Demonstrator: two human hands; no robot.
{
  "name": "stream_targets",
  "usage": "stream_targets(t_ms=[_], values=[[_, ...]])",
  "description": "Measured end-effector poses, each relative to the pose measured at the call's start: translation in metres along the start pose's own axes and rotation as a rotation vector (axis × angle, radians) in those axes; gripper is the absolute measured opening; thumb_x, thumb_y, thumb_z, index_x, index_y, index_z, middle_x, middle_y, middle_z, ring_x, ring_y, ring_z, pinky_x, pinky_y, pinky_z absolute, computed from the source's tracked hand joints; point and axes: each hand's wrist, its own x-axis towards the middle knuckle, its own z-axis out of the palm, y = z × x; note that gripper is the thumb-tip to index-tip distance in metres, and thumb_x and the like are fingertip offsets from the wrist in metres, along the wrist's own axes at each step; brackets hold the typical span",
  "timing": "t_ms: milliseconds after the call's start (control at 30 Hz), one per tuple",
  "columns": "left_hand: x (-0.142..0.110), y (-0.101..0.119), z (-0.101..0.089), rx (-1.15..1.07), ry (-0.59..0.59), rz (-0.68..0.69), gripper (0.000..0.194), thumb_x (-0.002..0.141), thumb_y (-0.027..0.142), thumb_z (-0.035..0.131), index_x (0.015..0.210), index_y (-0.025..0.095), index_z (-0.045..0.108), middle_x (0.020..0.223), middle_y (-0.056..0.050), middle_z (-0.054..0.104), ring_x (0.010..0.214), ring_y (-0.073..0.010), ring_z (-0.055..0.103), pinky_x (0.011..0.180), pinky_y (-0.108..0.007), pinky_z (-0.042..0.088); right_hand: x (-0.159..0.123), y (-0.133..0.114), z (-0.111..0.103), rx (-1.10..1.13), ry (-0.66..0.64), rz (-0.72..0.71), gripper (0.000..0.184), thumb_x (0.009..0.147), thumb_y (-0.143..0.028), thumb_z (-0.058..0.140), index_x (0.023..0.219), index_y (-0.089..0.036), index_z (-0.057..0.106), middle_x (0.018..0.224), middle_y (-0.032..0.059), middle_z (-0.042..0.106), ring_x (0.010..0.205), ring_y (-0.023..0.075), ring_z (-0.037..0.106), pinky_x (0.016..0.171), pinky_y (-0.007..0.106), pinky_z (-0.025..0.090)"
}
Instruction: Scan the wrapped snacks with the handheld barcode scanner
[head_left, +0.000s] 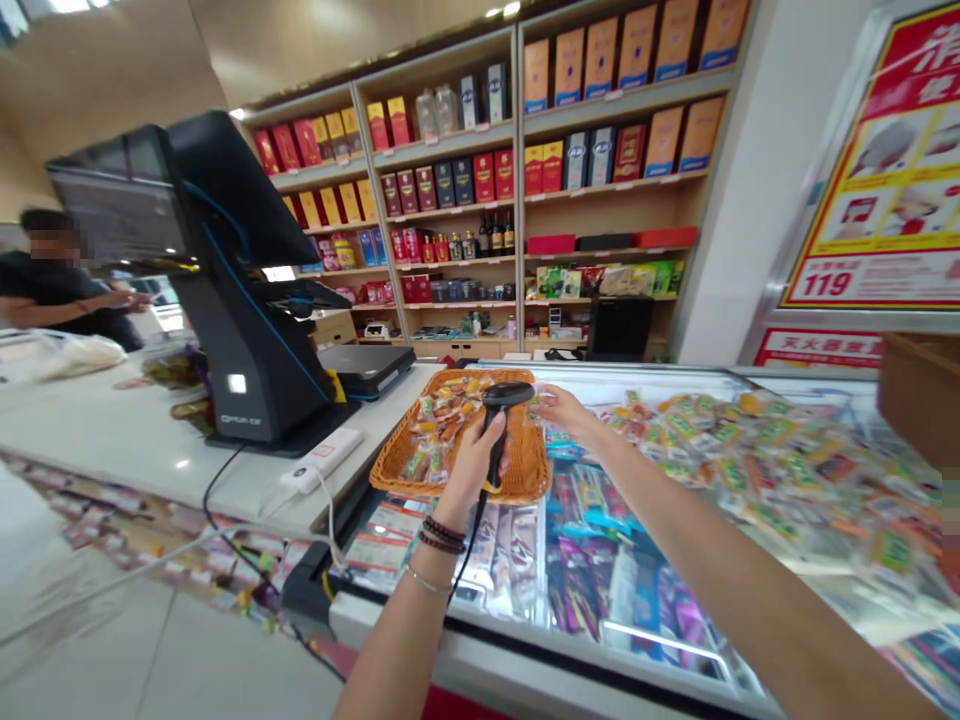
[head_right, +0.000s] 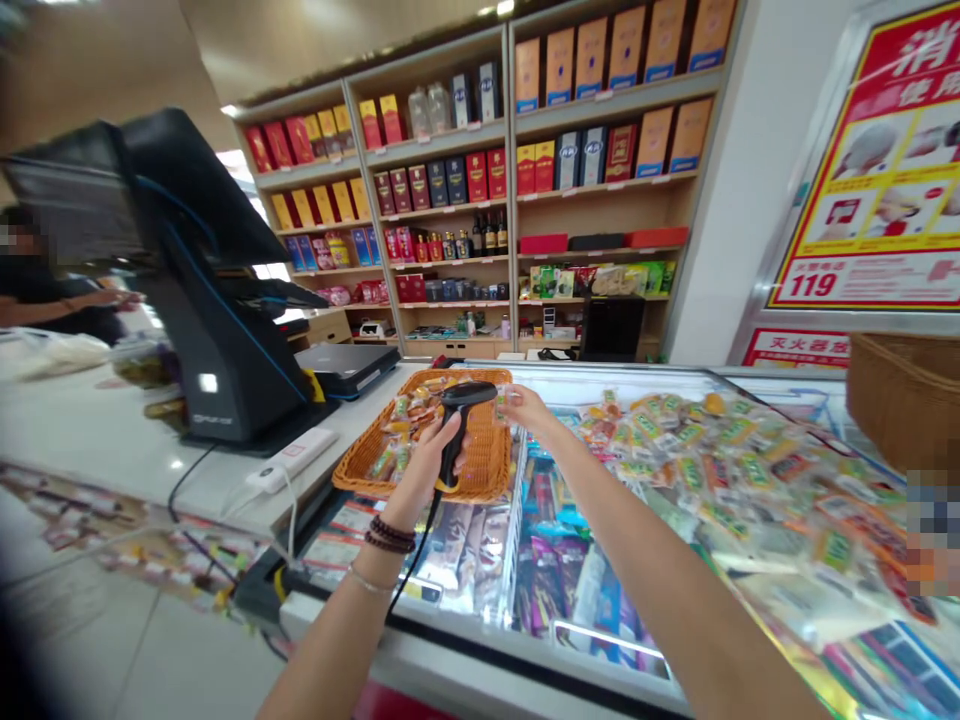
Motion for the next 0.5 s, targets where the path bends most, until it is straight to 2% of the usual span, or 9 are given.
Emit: stream_targets(t_ms=[100, 300, 500], values=[[0.000, -0.004, 0.017, -0.003, -0.019, -0.004, 0.074, 0.064, 0.083, 0.095, 0.086, 0.021, 0.060, 0.068, 0.005, 0.059, 0.044, -0.0074, 0.049, 0.040, -0.021, 0.032, -0.013, -0.005, -0.014, -0.047, 0.079, -0.037, 0.060, 0.048, -0.036, 0.105, 0.099, -0.023, 0.076, 0.086, 0.0044, 0.082, 0.089, 0.0280, 0.079, 0.084, 0.042, 0.064], [-0.001, -0.012, 0.040, -0.018, -0.067, -0.012, 0.071, 0.065, 0.080, 0.095, 0.084, 0.021, 0.060, 0.066, 0.004, 0.058, 0.042, -0.0076, 0.047, 0.039, -0.022, 0.031, -0.029, -0.013, -0.034, -0.073, 0.136, -0.081, 0.055, 0.049, -0.037, 0.102, 0.095, -0.025, 0.074, 0.083, 0.0028, 0.081, 0.076, 0.0233, 0.073, 0.072, 0.037, 0.058], [-0.002, -0.014, 0.049, -0.025, -0.094, -0.030, 0.068, 0.069, 0.078, 0.094, 0.083, 0.022, 0.059, 0.064, 0.004, 0.056, 0.043, -0.0088, 0.047, 0.040, -0.023, 0.033, -0.038, -0.020, -0.047, -0.096, 0.162, -0.091, 0.046, 0.055, -0.030, 0.096, 0.096, -0.026, 0.074, 0.090, 0.0013, 0.084, 0.085, 0.0246, 0.078, 0.080, 0.038, 0.063]])
